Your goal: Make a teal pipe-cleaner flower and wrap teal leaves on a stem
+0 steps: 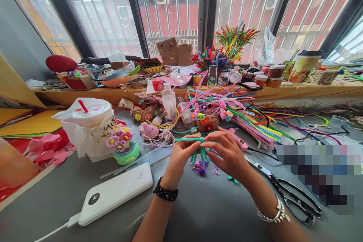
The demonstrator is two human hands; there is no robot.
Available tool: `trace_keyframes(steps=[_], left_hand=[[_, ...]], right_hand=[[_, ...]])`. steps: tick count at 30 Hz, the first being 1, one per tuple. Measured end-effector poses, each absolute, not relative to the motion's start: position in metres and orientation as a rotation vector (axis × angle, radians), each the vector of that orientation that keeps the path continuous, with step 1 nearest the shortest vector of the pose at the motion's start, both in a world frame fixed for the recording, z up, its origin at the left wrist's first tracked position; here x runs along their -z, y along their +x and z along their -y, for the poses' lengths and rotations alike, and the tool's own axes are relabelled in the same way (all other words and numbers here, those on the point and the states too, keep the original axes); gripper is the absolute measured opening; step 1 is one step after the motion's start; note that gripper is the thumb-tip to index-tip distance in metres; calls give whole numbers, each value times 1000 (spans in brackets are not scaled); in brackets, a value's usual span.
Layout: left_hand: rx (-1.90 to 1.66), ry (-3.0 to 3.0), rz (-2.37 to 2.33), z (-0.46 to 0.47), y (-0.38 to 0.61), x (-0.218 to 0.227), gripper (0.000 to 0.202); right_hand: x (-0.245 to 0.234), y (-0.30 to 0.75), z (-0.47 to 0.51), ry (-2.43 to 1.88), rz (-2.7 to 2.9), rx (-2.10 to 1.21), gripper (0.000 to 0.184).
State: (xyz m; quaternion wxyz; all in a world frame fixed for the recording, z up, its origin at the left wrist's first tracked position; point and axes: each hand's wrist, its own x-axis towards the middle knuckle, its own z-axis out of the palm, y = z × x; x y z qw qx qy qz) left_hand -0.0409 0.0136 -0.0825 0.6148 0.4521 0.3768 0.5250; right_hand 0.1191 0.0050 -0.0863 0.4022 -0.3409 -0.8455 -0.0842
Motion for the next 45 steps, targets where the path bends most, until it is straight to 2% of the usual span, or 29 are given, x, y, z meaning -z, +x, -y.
trace_keyframes(steps=[24,30,37,45], left_hand=[[-1280,1188,-955,-14,-39,86,17],[-1282,1432,-998,-11,-37,85,16],[-1098,1798,-939,-8,-41,84,20],[-1013,1886,-855,-6,-45,79,15]], right_hand=[[86,114,3,-774,2153,266,13],[82,116,4,-823,1994,25,13],[73,121,6,-932,1811,-241,8],[78,123,-2,-1108,1611,-539,15]])
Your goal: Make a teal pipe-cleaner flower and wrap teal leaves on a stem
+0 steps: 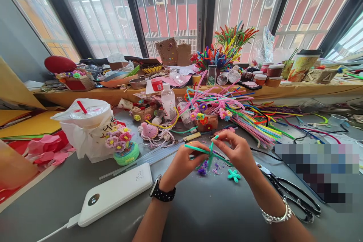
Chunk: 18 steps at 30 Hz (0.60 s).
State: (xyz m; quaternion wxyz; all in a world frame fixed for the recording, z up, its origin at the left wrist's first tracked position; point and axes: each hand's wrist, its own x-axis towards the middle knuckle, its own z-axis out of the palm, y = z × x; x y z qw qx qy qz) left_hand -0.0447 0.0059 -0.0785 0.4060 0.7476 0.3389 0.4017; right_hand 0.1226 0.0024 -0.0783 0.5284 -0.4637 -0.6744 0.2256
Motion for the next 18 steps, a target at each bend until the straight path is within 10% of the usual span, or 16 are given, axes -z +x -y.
trace_keyframes(steps=[18], left_hand=[[-1156,1424,-886,-12,-34,91,14]], right_hand=[[75,125,-3,-1158,1864,-597,14]])
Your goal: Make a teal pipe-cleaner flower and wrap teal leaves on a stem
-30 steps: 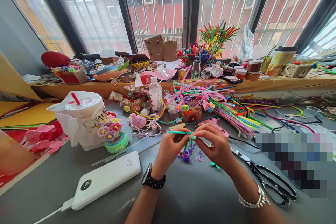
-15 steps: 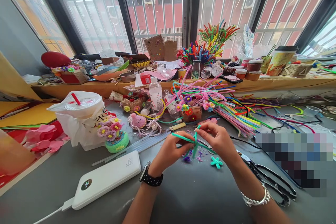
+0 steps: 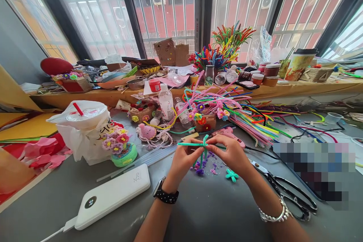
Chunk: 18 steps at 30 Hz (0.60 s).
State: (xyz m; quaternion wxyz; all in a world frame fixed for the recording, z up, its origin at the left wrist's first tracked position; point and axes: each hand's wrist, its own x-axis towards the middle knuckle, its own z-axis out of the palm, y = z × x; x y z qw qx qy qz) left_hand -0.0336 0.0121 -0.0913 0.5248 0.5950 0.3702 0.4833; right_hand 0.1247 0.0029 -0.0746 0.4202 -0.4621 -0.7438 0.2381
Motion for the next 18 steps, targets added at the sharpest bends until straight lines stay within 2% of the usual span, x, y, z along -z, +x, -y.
trace_keyframes(steps=[11,18], left_hand=[[-1185,1254,-766,-13,-32,92,16],[-1263,1201,-902,-13,-32,89,18]], right_hand=[[78,121,-3,-1167,1805,-587,14],[85,117,-3,-1059,1864,-19,12]])
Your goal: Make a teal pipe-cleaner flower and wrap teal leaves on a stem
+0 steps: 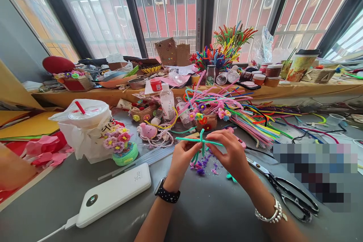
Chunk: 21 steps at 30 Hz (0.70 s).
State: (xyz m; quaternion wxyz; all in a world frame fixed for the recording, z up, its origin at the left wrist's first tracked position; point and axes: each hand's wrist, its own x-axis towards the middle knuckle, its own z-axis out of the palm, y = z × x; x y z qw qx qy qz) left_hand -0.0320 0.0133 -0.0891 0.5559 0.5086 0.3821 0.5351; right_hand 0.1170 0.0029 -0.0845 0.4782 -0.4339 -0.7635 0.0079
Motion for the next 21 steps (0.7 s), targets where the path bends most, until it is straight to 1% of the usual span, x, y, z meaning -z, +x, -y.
trace_keyframes(steps=[4,7,13,17,21], left_hand=[[-1296,1197,-864,-13,-31,88,18],[-1296,1203,-856,-13,-32,88,16],[-1274,1228,-883,-13,-33,89,15],[-1292,1242,-866,-14,-34,91,12],[-1301,1268,-852,-14,-33,90,14]], right_hand=[[87,115,-3,-974,1984,95,23],[89,114,-4,-956,2000,122,27],[90,113,-4,-900,2020,127,27],[91,114,-4,-914,2040,92,31],[92,114,-4,-955,1995,47,29]])
